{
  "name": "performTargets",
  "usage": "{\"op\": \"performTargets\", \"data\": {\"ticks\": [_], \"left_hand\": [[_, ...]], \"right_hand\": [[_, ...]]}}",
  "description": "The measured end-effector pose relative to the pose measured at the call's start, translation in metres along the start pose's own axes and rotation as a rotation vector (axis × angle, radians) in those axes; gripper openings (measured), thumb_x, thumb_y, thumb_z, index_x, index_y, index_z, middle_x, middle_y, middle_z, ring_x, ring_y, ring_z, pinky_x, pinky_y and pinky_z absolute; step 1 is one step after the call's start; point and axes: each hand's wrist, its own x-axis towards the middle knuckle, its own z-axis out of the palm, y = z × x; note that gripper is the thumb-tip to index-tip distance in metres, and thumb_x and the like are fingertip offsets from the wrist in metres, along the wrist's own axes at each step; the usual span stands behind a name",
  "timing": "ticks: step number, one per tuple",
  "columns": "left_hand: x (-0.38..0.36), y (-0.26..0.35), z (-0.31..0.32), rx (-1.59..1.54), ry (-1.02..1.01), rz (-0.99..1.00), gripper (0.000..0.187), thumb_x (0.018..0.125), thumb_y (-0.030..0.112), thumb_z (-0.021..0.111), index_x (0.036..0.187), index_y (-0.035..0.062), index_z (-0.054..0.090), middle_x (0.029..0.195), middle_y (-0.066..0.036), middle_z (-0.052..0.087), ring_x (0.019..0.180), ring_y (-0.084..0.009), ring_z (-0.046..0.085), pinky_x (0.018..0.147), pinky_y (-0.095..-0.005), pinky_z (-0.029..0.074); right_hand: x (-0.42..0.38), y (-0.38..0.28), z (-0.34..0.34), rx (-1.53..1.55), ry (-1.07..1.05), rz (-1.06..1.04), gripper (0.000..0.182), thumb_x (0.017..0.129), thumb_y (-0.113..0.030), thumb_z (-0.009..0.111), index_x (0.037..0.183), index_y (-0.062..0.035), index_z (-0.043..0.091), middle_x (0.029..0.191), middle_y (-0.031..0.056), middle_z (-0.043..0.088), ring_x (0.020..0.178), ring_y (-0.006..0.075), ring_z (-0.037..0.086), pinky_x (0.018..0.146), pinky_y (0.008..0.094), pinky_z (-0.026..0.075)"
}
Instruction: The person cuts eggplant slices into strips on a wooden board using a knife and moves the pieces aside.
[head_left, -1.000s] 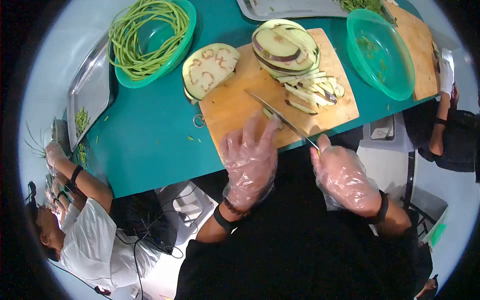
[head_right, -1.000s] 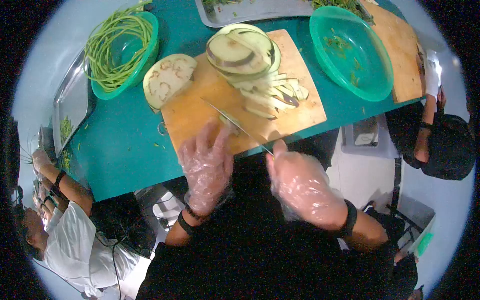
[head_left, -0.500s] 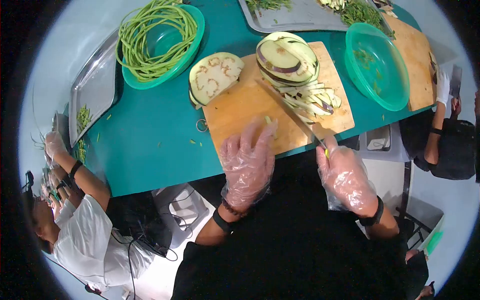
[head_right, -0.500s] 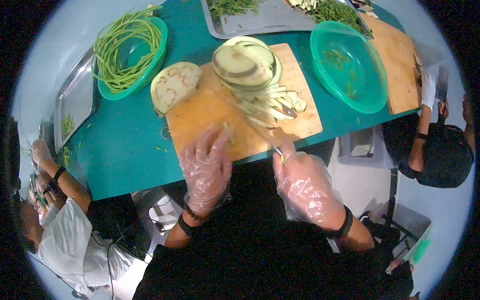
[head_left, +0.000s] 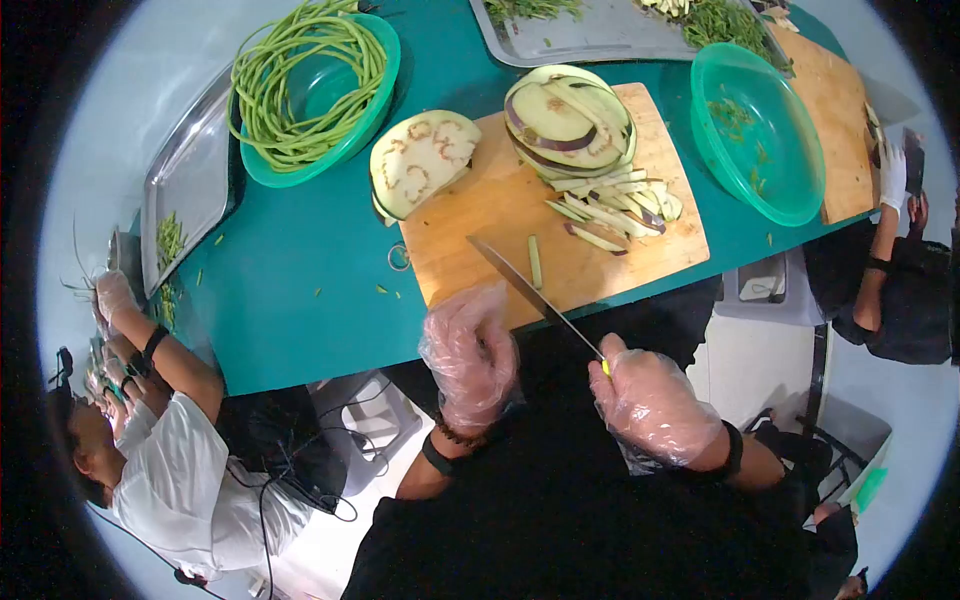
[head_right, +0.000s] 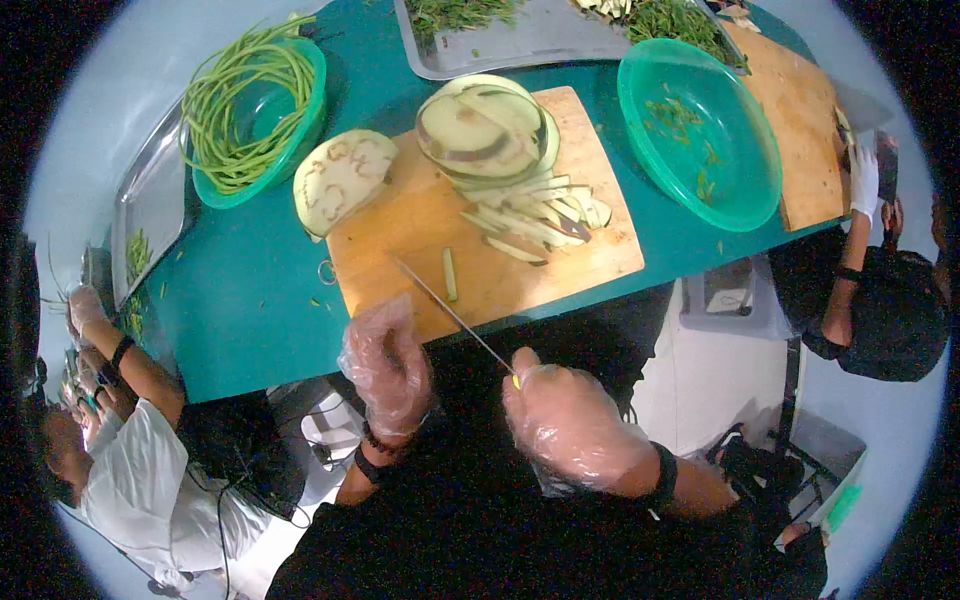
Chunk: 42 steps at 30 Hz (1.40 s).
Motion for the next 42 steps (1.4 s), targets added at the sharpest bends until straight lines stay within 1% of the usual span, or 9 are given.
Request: {"op": "performTargets", "data": {"ticks": [7, 11, 16, 19, 22, 29, 31, 39, 42], "left_hand": [[0.004, 0.002, 0.000, 0.062, -0.037, -0.022, 0.032, 0.086, -0.005, 0.070, 0.116, 0.0069, 0.068, 0.108, -0.016, 0.070, 0.099, -0.0375, 0.065, 0.087, -0.0465, 0.052], [0.003, -0.002, 0.003, 0.080, -0.054, 0.015, 0.046, 0.078, -0.007, 0.070, 0.121, 0.0080, 0.067, 0.109, -0.015, 0.067, 0.098, -0.0366, 0.063, 0.086, -0.0470, 0.050], [0.003, -0.004, 0.004, 0.096, -0.053, 0.018, 0.048, 0.076, -0.006, 0.071, 0.122, 0.0094, 0.068, 0.110, -0.014, 0.068, 0.098, -0.0368, 0.064, 0.087, -0.0475, 0.049], [0.006, 0.003, 0.003, 0.097, -0.055, -0.023, 0.035, 0.084, -0.005, 0.069, 0.116, 0.0073, 0.066, 0.110, -0.017, 0.069, 0.099, -0.0389, 0.063, 0.088, -0.0481, 0.050], [0.004, -0.002, 0.004, 0.118, -0.054, 0.004, 0.051, 0.073, -0.005, 0.071, 0.122, 0.0101, 0.067, 0.110, -0.014, 0.068, 0.098, -0.0367, 0.064, 0.086, -0.0481, 0.049], [0.011, 0.004, 0.003, 0.139, -0.082, 0.009, 0.049, 0.074, -0.005, 0.069, 0.120, 0.0099, 0.068, 0.107, -0.014, 0.068, 0.095, -0.0367, 0.064, 0.084, -0.0476, 0.050], [0.013, 0.008, 0.001, 0.141, -0.093, -0.024, 0.038, 0.082, -0.004, 0.069, 0.118, 0.0092, 0.068, 0.106, -0.015, 0.069, 0.096, -0.0382, 0.064, 0.084, -0.0486, 0.050], [0.006, 0.000, 0.006, 0.167, -0.106, -0.016, 0.041, 0.079, -0.004, 0.069, 0.118, 0.0098, 0.067, 0.106, -0.015, 0.068, 0.096, -0.0384, 0.064, 0.085, -0.0494, 0.050], [0.007, 0.002, 0.003, 0.159, -0.104, -0.017, 0.042, 0.078, -0.006, 0.068, 0.117, 0.0091, 0.066, 0.106, -0.015, 0.068, 0.096, -0.0384, 0.064, 0.086, -0.0501, 0.049]], "right_hand": [[0.008, 0.024, -0.022, -0.130, 0.212, 0.086, 0.022, 0.106, -0.023, 0.052, 0.105, -0.0011, 0.055, 0.078, 0.0260, 0.068, 0.078, 0.0493, 0.069, 0.072, 0.0603, 0.054], [0.009, 0.044, -0.040, -0.286, 0.369, -0.027, 0.019, 0.103, -0.021, 0.059, 0.105, -0.0025, 0.055, 0.073, 0.0256, 0.065, 0.074, 0.0495, 0.064, 0.070, 0.0591, 0.051], [0.004, 0.051, -0.060, -0.230, 0.382, -0.046, 0.017, 0.101, -0.022, 0.065, 0.104, -0.0049, 0.064, 0.075, 0.0246, 0.065, 0.074, 0.0483, 0.064, 0.066, 0.0562, 0.047], [0.000, 0.054, -0.060, -0.279, 0.411, -0.135, 0.017, 0.099, -0.021, 0.067, 0.103, -0.0052, 0.065, 0.078, 0.0232, 0.067, 0.074, 0.0473, 0.065, 0.066, 0.0549, 0.048], [0.005, 0.063, -0.049, -0.296, 0.430, -0.250, 0.015, 0.098, -0.020, 0.068, 0.099, -0.0057, 0.066, 0.081, 0.0214, 0.067, 0.075, 0.0457, 0.065, 0.066, 0.0540, 0.049], [0.015, 0.063, -0.050, -0.345, 0.391, -0.236, 0.021, 0.099, -0.021, 0.066, 0.087, -0.0051, 0.061, 0.079, 0.0198, 0.065, 0.075, 0.0446, 0.064, 0.067, 0.0547, 0.049], [0.017, 0.068, -0.051, -0.413, 0.440, -0.231, 0.021, 0.099, -0.022, 0.065, 0.087, -0.0050, 0.061, 0.078, 0.0197, 0.065, 0.074, 0.0443, 0.064, 0.067, 0.0542, 0.049], [0.031, 0.095, -0.072, -0.689, 0.454, -0.116, 0.026, 0.103, -0.027, 0.062, 0.089, -0.0046, 0.061, 0.080, 0.0189, 0.066, 0.075, 0.0424, 0.065, 0.067, 0.0526, 0.050], [0.035, 0.093, -0.077, -0.611, 0.561, -0.179, 0.027, 0.102, -0.030, 0.063, 0.091, -0.0052, 0.062, 0.081, 0.0184, 0.066, 0.077, 0.0426, 0.065, 0.067, 0.0529, 0.050]]}}
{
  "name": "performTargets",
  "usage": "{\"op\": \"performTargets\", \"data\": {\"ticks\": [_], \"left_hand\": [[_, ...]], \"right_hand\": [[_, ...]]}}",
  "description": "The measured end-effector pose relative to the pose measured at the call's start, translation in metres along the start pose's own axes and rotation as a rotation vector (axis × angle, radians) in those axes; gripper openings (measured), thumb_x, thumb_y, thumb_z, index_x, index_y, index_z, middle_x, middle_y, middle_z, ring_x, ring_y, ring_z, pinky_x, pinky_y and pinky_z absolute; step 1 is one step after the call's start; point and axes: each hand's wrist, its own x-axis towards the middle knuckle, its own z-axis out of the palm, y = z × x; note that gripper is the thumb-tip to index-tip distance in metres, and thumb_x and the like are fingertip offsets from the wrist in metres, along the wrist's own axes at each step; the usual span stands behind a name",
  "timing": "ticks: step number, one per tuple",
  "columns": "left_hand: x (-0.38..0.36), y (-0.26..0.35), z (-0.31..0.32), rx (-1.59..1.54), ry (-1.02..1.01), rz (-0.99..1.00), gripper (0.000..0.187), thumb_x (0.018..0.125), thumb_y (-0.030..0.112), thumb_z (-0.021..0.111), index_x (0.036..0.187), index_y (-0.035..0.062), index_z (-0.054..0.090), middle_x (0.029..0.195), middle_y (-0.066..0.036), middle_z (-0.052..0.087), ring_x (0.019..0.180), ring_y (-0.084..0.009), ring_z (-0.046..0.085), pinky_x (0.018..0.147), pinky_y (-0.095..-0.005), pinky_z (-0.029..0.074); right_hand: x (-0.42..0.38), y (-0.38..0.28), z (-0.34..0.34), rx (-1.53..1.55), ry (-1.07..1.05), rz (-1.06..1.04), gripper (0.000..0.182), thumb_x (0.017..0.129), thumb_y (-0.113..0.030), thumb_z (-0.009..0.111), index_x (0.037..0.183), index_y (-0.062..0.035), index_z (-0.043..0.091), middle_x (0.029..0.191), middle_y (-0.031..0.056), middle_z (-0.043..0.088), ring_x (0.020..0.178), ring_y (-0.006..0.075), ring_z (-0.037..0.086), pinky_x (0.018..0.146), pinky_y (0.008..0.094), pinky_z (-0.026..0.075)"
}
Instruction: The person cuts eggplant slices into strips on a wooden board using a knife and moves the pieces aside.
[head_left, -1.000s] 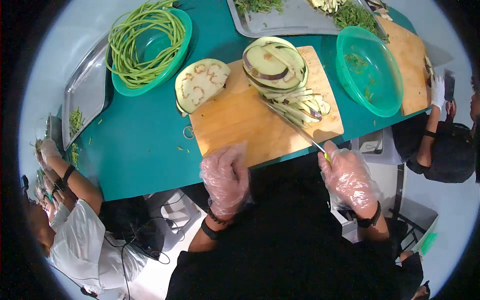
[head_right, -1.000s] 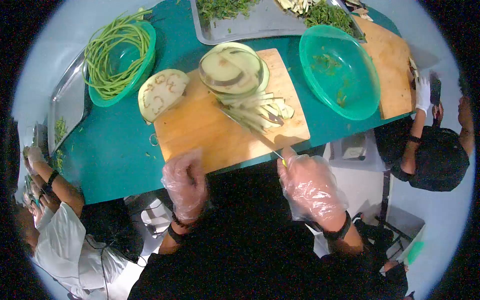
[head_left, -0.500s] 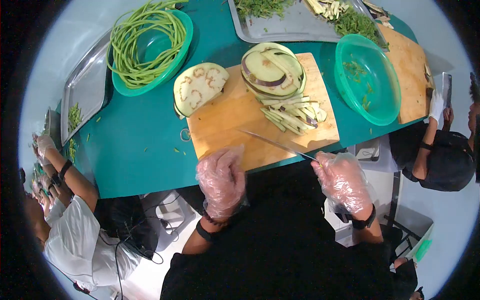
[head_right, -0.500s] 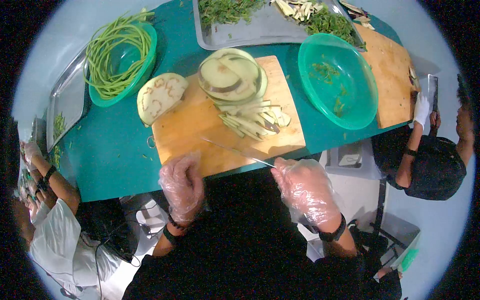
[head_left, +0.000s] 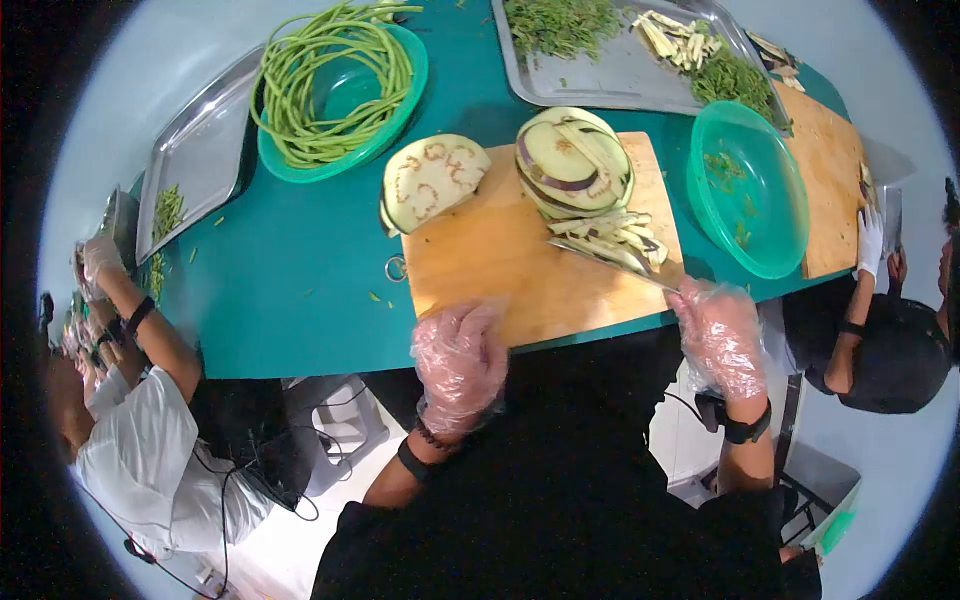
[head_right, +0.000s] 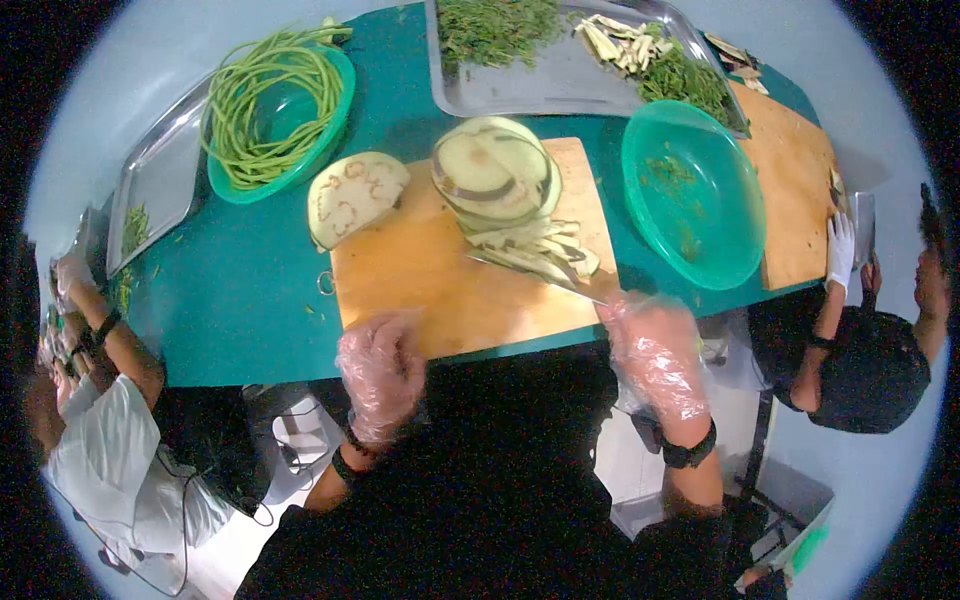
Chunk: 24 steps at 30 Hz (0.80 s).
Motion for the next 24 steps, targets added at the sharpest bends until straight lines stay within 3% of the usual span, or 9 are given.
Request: {"op": "performTargets", "data": {"ticks": [5, 10, 11, 13, 16, 19, 23, 24], "left_hand": [[0.002, -0.001, -0.009, -0.108, 0.016, -0.029, 0.040, 0.078, -0.007, 0.067, 0.116, 0.0053, 0.064, 0.109, -0.016, 0.067, 0.096, -0.0386, 0.064, 0.088, -0.0504, 0.050], [0.029, -0.017, -0.041, -0.244, 0.010, -0.135, 0.038, 0.080, 0.001, 0.075, 0.117, 0.0021, 0.063, 0.114, -0.020, 0.066, 0.106, -0.0417, 0.063, 0.094, -0.0518, 0.050], [0.041, -0.020, -0.048, -0.143, 0.039, -0.075, 0.042, 0.080, 0.005, 0.077, 0.120, 0.0020, 0.062, 0.115, -0.020, 0.066, 0.107, -0.0418, 0.063, 0.095, -0.0517, 0.050], [0.075, -0.025, -0.059, 0.065, 0.092, 0.037, 0.052, 0.080, 0.011, 0.083, 0.127, 0.0018, 0.061, 0.118, -0.021, 0.066, 0.110, -0.0420, 0.063, 0.098, -0.0515, 0.049], [0.124, -0.022, -0.068, 0.292, 0.046, 0.099, 0.073, 0.078, 0.016, 0.087, 0.142, 0.0026, 0.055, 0.123, -0.021, 0.067, 0.112, -0.0430, 0.065, 0.098, -0.0505, 0.052], [0.151, -0.035, -0.065, 0.283, -0.186, 0.065, 0.092, 0.077, 0.025, 0.089, 0.155, 0.0094, 0.043, 0.128, -0.021, 0.063, 0.116, -0.0419, 0.062, 0.101, -0.0517, 0.049], [0.163, -0.038, -0.054, 0.349, -0.264, 0.105, 0.097, 0.077, 0.029, 0.088, 0.158, 0.0108, 0.039, 0.126, -0.020, 0.064, 0.115, -0.0407, 0.063, 0.099, -0.0498, 0.051], [0.165, -0.034, -0.052, 0.396, -0.285, 0.119, 0.098, 0.076, 0.030, 0.088, 0.158, 0.0105, 0.038, 0.125, -0.020, 0.064, 0.114, -0.0404, 0.063, 0.098, -0.0495, 0.051]], "right_hand": [[-0.009, 0.002, -0.010, 0.199, -0.017, 0.023, 0.025, 0.100, -0.029, 0.066, 0.093, -0.0050, 0.068, 0.078, 0.0198, 0.067, 0.074, 0.0448, 0.065, 0.068, 0.0556, 0.049], [-0.035, -0.011, 0.004, 0.670, -0.055, 0.275, 0.018, 0.096, -0.021, 0.074, 0.096, -0.0040, 0.067, 0.076, 0.0183, 0.067, 0.069, 0.0399, 0.064, 0.065, 0.0454, 0.050], [-0.040, -0.016, 0.013, 0.730, 0.046, 0.214, 0.016, 0.096, -0.018, 0.074, 0.097, -0.0030, 0.068, 0.079, 0.0193, 0.068, 0.071, 0.0378, 0.066, 0.065, 0.0439, 0.050], [-0.042, -0.031, 0.019, 0.796, 0.028, 0.263, 0.018, 0.096, -0.019, 0.074, 0.096, -0.0026, 0.068, 0.081, 0.0201, 0.069, 0.073, 0.0394, 0.067, 0.065, 0.0445, 0.050], [-0.040, -0.046, 0.021, 0.825, -0.124, 0.303, 0.021, 0.097, -0.024, 0.072, 0.099, -0.0038, 0.069, 0.082, 0.0214, 0.069, 0.076, 0.0438, 0.066, 0.067, 0.0484, 0.050], [-0.044, -0.047, 0.040, 0.817, -0.078, 0.182, 0.024, 0.098, -0.027, 0.072, 0.099, -0.0034, 0.068, 0.082, 0.0227, 0.069, 0.078, 0.0451, 0.066, 0.068, 0.0504, 0.050], [-0.043, -0.050, 0.039, 0.832, -0.130, 0.213, 0.026, 0.098, -0.028, 0.071, 0.097, -0.0022, 0.067, 0.083, 0.0249, 0.068, 0.081, 0.0479, 0.066, 0.069, 0.0517, 0.050], [-0.043, -0.050, 0.039, 0.848, -0.114, 0.209, 0.025, 0.098, -0.026, 0.071, 0.096, -0.0016, 0.066, 0.079, 0.0239, 0.064, 0.076, 0.0454, 0.062, 0.066, 0.0495, 0.048]]}}
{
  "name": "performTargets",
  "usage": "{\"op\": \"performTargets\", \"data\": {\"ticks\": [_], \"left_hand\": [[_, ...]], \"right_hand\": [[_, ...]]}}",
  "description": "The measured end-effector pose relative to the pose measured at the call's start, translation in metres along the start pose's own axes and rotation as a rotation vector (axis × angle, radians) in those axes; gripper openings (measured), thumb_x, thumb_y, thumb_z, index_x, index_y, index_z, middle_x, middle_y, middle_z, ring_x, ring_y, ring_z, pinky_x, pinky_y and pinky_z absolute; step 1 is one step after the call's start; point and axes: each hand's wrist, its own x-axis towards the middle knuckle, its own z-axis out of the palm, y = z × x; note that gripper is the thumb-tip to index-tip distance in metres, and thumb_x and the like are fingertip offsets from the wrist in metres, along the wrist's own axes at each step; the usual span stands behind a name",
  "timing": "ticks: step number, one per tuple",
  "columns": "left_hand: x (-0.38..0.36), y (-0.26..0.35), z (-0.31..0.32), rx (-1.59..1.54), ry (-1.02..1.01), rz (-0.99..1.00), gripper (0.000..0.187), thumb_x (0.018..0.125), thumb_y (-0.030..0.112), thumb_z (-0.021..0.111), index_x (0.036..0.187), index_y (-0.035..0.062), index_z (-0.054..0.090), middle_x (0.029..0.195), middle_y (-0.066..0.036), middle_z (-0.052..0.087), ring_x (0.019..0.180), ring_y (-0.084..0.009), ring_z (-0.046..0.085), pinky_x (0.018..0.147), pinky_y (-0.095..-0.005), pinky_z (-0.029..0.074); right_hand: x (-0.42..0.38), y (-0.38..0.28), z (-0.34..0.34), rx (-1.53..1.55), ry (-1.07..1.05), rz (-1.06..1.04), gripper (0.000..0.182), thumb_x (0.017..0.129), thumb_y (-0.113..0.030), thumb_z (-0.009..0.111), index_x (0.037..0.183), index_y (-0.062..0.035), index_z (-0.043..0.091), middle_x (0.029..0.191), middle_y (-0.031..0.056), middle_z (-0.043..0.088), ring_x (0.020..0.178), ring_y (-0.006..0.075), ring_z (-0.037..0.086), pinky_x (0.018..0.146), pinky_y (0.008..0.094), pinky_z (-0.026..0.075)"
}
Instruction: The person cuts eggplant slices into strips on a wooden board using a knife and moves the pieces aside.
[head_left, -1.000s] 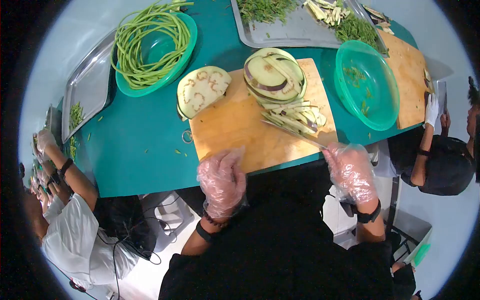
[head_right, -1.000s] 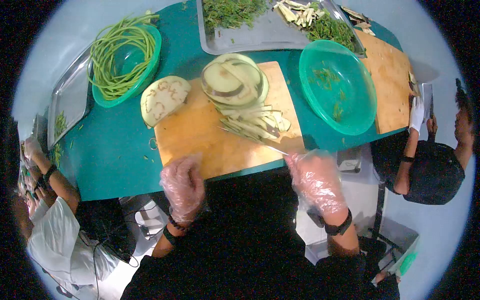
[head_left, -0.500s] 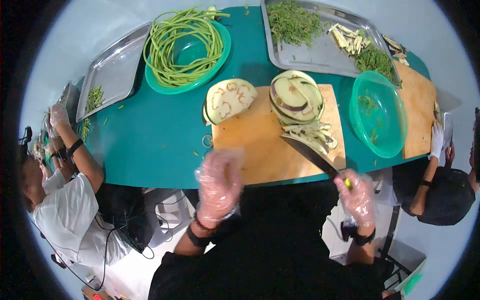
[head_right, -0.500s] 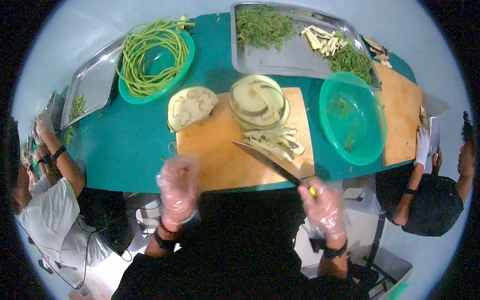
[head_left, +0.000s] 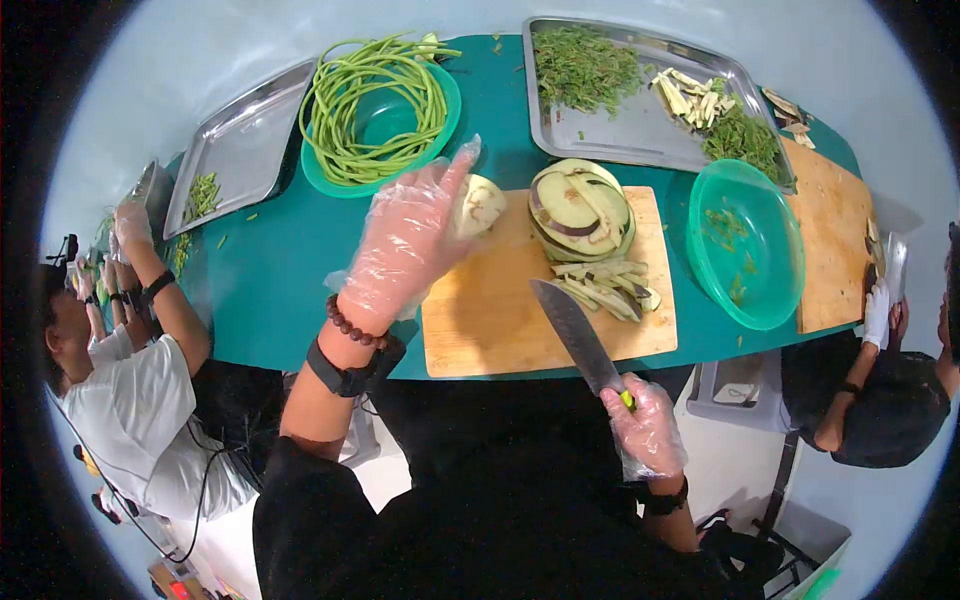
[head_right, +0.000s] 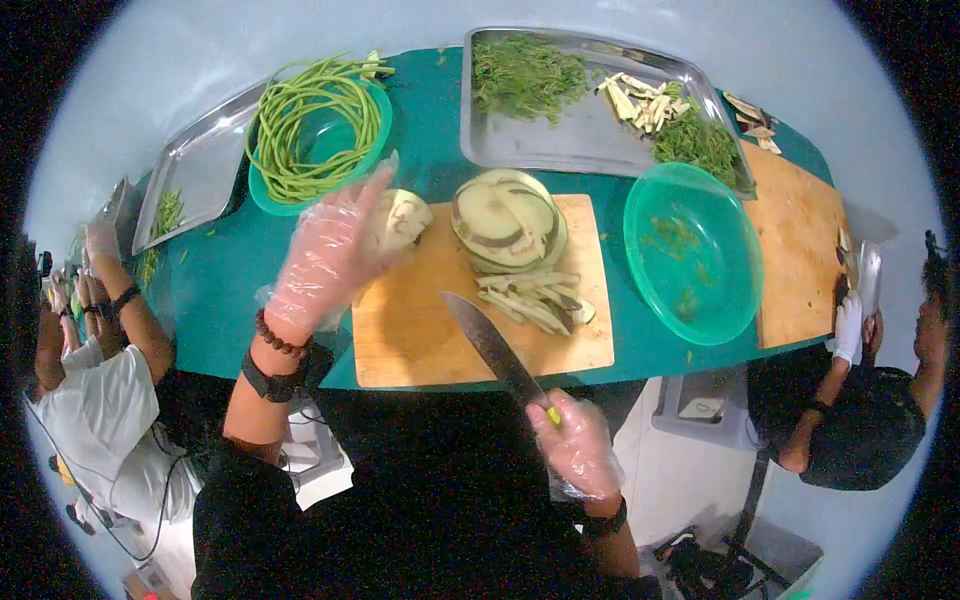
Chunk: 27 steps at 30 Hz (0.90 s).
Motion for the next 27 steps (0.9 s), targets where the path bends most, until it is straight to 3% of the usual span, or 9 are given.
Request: {"op": "performTargets", "data": {"ticks": [2, 5, 8, 13, 16, 19, 25, 27], "left_hand": [[0.002, 0.002, 0.002, 0.031, -0.016, -0.001, 0.100, 0.075, 0.030, 0.089, 0.159, 0.0101, 0.037, 0.122, -0.020, 0.064, 0.112, -0.0400, 0.064, 0.097, -0.0490, 0.052], [0.006, -0.003, 0.005, -0.018, -0.019, -0.044, 0.103, 0.073, 0.030, 0.090, 0.159, 0.0096, 0.037, 0.118, -0.020, 0.064, 0.110, -0.0402, 0.064, 0.096, -0.0488, 0.052], [0.011, -0.008, 0.002, -0.079, -0.062, -0.077, 0.106, 0.071, 0.030, 0.091, 0.159, 0.0088, 0.037, 0.116, -0.022, 0.064, 0.109, -0.0415, 0.063, 0.097, -0.0493, 0.052], [0.008, -0.022, 0.008, -0.167, 0.010, -0.033, 0.105, 0.069, 0.028, 0.091, 0.158, 0.0067, 0.038, 0.117, -0.026, 0.061, 0.107, -0.0443, 0.062, 0.098, -0.0507, 0.051], [0.004, -0.011, 0.002, -0.133, 0.072, -0.049, 0.105, 0.072, 0.032, 0.093, 0.157, 0.0054, 0.039, 0.120, -0.026, 0.061, 0.117, -0.0457, 0.059, 0.100, -0.0508, 0.051], [0.002, -0.007, -0.002, -0.232, 0.136, -0.052, 0.101, 0.073, 0.030, 0.090, 0.157, 0.0049, 0.038, 0.123, -0.027, 0.055, 0.110, -0.0465, 0.059, 0.100, -0.0519, 0.049], [0.000, -0.014, 0.011, -0.357, 0.191, -0.056, 0.093, 0.081, 0.022, 0.085, 0.158, 0.0039, 0.036, 0.122, -0.028, 0.061, 0.114, -0.0456, 0.061, 0.097, -0.0496, 0.052], [0.000, -0.021, 0.012, -0.472, 0.157, -0.139, 0.085, 0.085, 0.016, 0.082, 0.156, 0.0027, 0.039, 0.115, -0.024, 0.065, 0.106, -0.0380, 0.065, 0.092, -0.0454, 0.054]], "right_hand": [[0.000, 0.002, 0.002, 0.031, 0.016, -0.021, 0.024, 0.099, -0.022, 0.071, 0.092, -0.0005, 0.062, 0.072, 0.0217, 0.057, 0.067, 0.0404, 0.055, 0.062, 0.0450, 0.043], [-0.001, 0.002, 0.003, 0.024, 0.036, -0.046, 0.024, 0.099, -0.021, 0.072, 0.091, -0.0007, 0.061, 0.071, 0.0215, 0.055, 0.066, 0.0408, 0.054, 0.061, 0.0454, 0.043], [-0.001, 0.002, 0.001, 0.008, -0.044, 0.035, 0.024, 0.098, -0.025, 0.071, 0.095, -0.0024, 0.064, 0.082, 0.0257, 0.066, 0.079, 0.0493, 0.064, 0.066, 0.0511, 0.049], [-0.002, 0.006, 0.008, -0.005, -0.031, -0.018, 0.023, 0.098, -0.024, 0.071, 0.097, -0.0023, 0.064, 0.080, 0.0253, 0.066, 0.077, 0.0491, 0.064, 0.065, 0.0502, 0.049], [-0.002, 0.006, 0.009, -0.002, -0.036, -0.004, 0.023, 0.098, -0.024, 0.071, 0.097, -0.0017, 0.064, 0.081, 0.0252, 0.066, 0.077, 0.0490, 0.064, 0.065, 0.0501, 0.049], [-0.001, 0.006, 0.009, 0.004, -0.030, -0.010, 0.023, 0.098, -0.023, 0.072, 0.097, -0.0010, 0.065, 0.081, 0.0256, 0.066, 0.077, 0.0490, 0.064, 0.065, 0.0501, 0.049], [0.000, 0.000, 0.008, 0.004, -0.027, 0.023, 0.023, 0.097, -0.023, 0.072, 0.097, -0.0008, 0.065, 0.084, 0.0268, 0.067, 0.080, 0.0495, 0.064, 0.066, 0.0505, 0.050], [0.001, 0.000, 0.008, 0.004, -0.033, 0.039, 0.023, 0.097, -0.023, 0.071, 0.096, -0.0010, 0.065, 0.084, 0.0270, 0.067, 0.080, 0.0496, 0.065, 0.066, 0.0507, 0.050]]}}
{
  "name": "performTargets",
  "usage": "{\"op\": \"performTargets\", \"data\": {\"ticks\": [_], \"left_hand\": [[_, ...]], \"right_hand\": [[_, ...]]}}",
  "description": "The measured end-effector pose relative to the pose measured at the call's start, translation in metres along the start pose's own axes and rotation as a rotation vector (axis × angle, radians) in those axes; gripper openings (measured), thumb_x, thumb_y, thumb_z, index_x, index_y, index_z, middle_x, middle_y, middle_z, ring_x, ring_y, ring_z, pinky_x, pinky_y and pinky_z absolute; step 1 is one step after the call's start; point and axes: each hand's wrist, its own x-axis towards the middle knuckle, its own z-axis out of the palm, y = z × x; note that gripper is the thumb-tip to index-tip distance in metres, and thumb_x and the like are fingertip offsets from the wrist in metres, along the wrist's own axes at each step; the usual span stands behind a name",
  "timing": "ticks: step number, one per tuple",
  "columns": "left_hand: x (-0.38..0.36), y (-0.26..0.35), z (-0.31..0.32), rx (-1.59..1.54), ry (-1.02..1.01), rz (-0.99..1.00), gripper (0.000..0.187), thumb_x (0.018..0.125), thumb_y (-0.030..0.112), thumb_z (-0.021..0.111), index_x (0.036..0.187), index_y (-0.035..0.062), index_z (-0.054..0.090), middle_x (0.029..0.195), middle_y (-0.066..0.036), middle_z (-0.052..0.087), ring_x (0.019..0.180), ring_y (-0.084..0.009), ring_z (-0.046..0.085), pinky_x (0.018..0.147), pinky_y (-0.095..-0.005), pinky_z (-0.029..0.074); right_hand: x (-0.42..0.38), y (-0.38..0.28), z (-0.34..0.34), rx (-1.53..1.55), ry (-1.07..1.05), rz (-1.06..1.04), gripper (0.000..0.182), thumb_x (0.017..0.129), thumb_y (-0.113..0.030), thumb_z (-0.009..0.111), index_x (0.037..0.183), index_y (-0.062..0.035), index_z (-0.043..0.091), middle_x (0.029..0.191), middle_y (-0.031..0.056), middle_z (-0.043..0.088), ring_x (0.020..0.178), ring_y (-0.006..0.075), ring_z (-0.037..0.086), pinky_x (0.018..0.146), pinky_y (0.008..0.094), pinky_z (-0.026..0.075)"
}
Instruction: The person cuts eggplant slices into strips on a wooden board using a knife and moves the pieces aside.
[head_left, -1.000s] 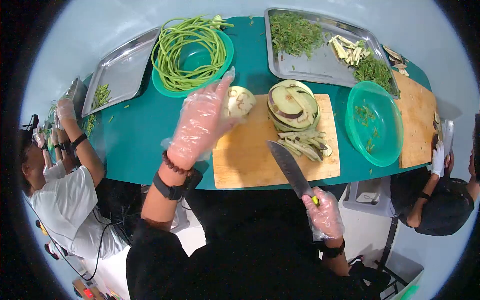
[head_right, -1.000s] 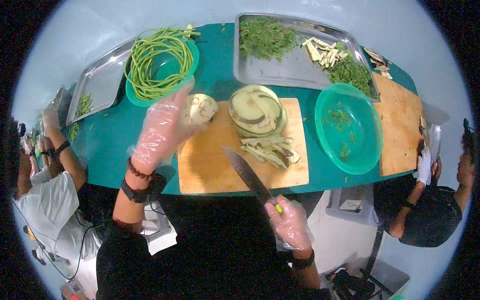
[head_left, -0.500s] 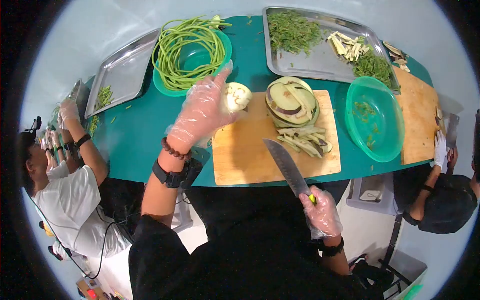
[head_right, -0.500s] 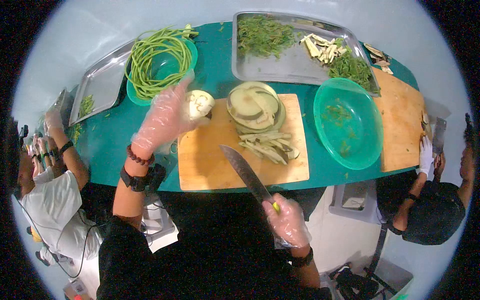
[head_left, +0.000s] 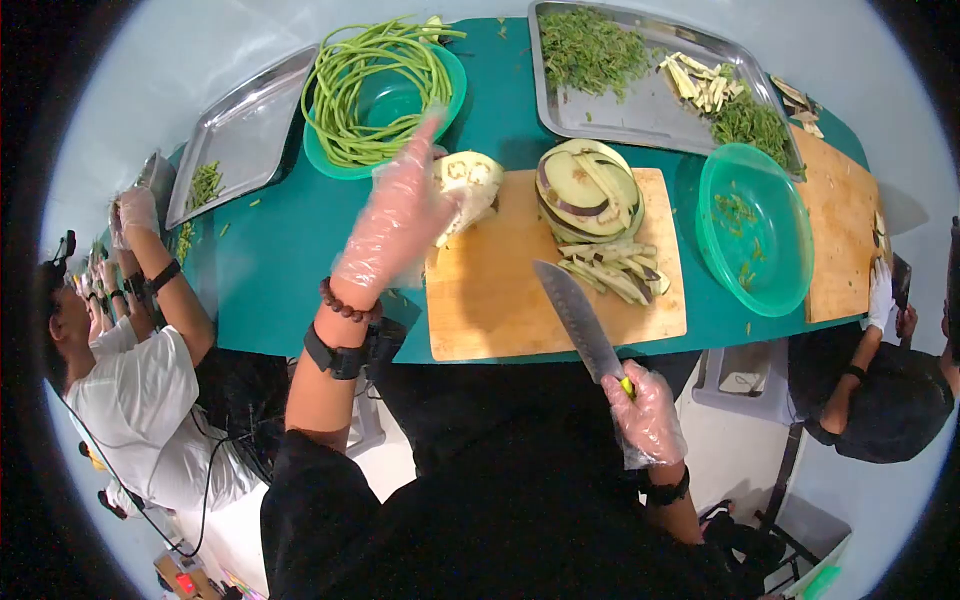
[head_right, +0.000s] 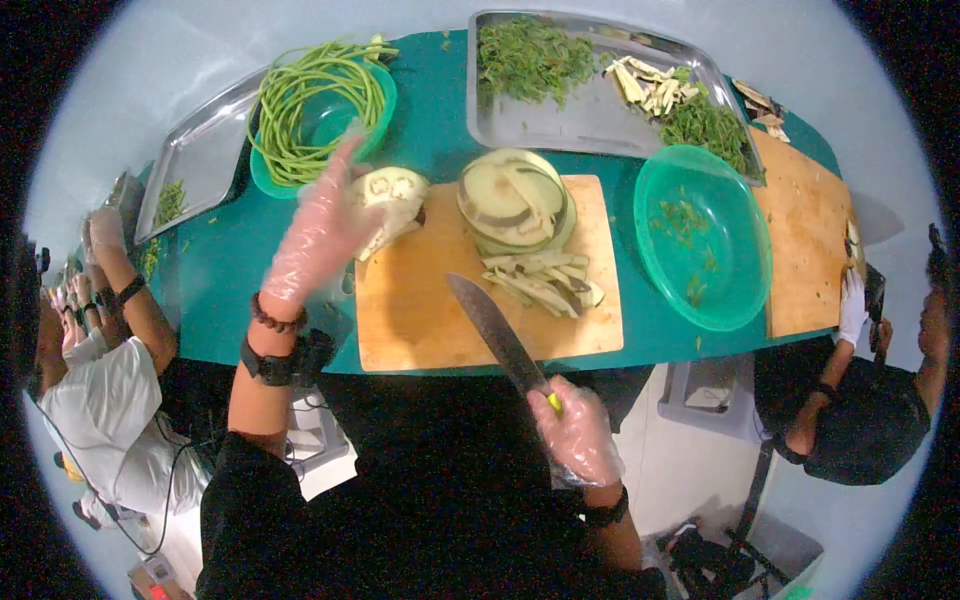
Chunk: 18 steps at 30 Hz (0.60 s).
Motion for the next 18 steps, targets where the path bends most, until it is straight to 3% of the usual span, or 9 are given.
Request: {"op": "performTargets", "data": {"ticks": [4, 5, 8, 10, 11, 12, 14, 16, 18], "left_hand": [[0.000, -0.003, -0.016, -0.252, -0.037, -0.248, 0.064, 0.090, 0.007, 0.076, 0.148, 0.0002, 0.050, 0.100, -0.012, 0.070, 0.088, -0.0210, 0.067, 0.081, -0.0357, 0.056], [0.000, 0.003, -0.020, -0.249, 0.015, -0.262, 0.043, 0.092, 0.005, 0.074, 0.133, -0.0012, 0.063, 0.098, -0.006, 0.068, 0.082, -0.0112, 0.061, 0.074, -0.0306, 0.054], [-0.025, 0.044, -0.041, -0.216, -0.030, -0.198, 0.028, 0.090, 0.002, 0.072, 0.119, 0.0001, 0.070, 0.097, -0.008, 0.069, 0.082, -0.0172, 0.065, 0.073, -0.0340, 0.054], [-0.049, 0.051, -0.034, -0.091, -0.034, 0.163, 0.023, 0.085, -0.003, 0.071, 0.108, 0.0015, 0.072, 0.098, -0.012, 0.069, 0.083, -0.0275, 0.068, 0.071, -0.0399, 0.055], [-0.061, 0.060, -0.028, -0.062, -0.099, 0.160, 0.025, 0.081, -0.003, 0.069, 0.105, 0.0033, 0.072, 0.099, -0.015, 0.069, 0.088, -0.0376, 0.067, 0.073, -0.0447, 0.055], [-0.074, 0.061, -0.023, 0.122, -0.119, 0.295, 0.024, 0.079, -0.002, 0.068, 0.103, 0.0044, 0.073, 0.099, -0.014, 0.069, 0.092, -0.0376, 0.067, 0.078, -0.0462, 0.055], [-0.105, 0.050, -0.002, 0.141, -0.141, 0.406, 0.031, 0.078, 0.003, 0.070, 0.108, 0.0084, 0.073, 0.107, -0.010, 0.068, 0.097, -0.0323, 0.065, 0.081, -0.0458, 0.053], [-0.129, 0.039, 0.018, 0.228, -0.221, 0.428, 0.034, 0.079, 0.004, 0.072, 0.112, 0.0094, 0.073, 0.108, -0.007, 0.066, 0.097, -0.0296, 0.064, 0.082, -0.0444, 0.053], [-0.143, 0.040, 0.024, 0.174, -0.211, 0.323, 0.041, 0.079, 0.009, 0.077, 0.119, 0.0093, 0.070, 0.115, -0.010, 0.066, 0.104, -0.0319, 0.063, 0.088, -0.0456, 0.052]], "right_hand": [[-0.001, 0.003, 0.002, -0.010, -0.002, 0.003, 0.023, 0.098, -0.023, 0.071, 0.096, -0.0016, 0.065, 0.083, 0.0267, 0.066, 0.080, 0.0495, 0.064, 0.066, 0.0503, 0.050], [0.000, 0.004, 0.002, -0.010, -0.003, 0.003, 0.023, 0.098, -0.023, 0.071, 0.096, -0.0017, 0.064, 0.083, 0.0266, 0.066, 0.079, 0.0495, 0.064, 0.066, 0.0501, 0.050], [-0.002, 0.000, -0.002, 0.014, 0.020, -0.016, 0.023, 0.099, -0.024, 0.071, 0.096, -0.0016, 0.064, 0.079, 0.0256, 0.064, 0.074, 0.0478, 0.062, 0.064, 0.0496, 0.049], [-0.004, -0.005, -0.007, 0.018, 0.049, -0.003, 0.024, 0.099, -0.024, 0.071, 0.096, -0.0018, 0.063, 0.076, 0.0243, 0.062, 0.071, 0.0459, 0.061, 0.064, 0.0493, 0.047], [-0.004, -0.006, -0.008, 0.020, 0.062, 0.005, 0.024, 0.099, -0.024, 0.071, 0.096, -0.0019, 0.063, 0.075, 0.0237, 0.061, 0.070, 0.0450, 0.060, 0.063, 0.0491, 0.047], [-0.005, -0.002, -0.008, 0.017, 0.089, 0.001, 0.024, 0.099, -0.024, 0.071, 0.096, -0.0017, 0.063, 0.074, 0.0232, 0.061, 0.069, 0.0442, 0.059, 0.063, 0.0490, 0.046], [-0.005, 0.006, -0.006, 0.013, 0.142, -0.008, 0.025, 0.099, -0.024, 0.072, 0.097, -0.0015, 0.062, 0.073, 0.0222, 0.059, 0.068, 0.0427, 0.057, 0.063, 0.0488, 0.045], [-0.003, 0.003, -0.009, 0.043, 0.126, 0.030, 0.026, 0.099, -0.025, 0.071, 0.098, -0.0007, 0.062, 0.073, 0.0223, 0.058, 0.069, 0.0430, 0.056, 0.064, 0.0486, 0.044], [-0.004, 0.010, -0.008, 0.050, 0.132, 0.039, 0.027, 0.099, -0.025, 0.071, 0.098, -0.0003, 0.061, 0.074, 0.0228, 0.059, 0.069, 0.0430, 0.056, 0.064, 0.0486, 0.043]]}}
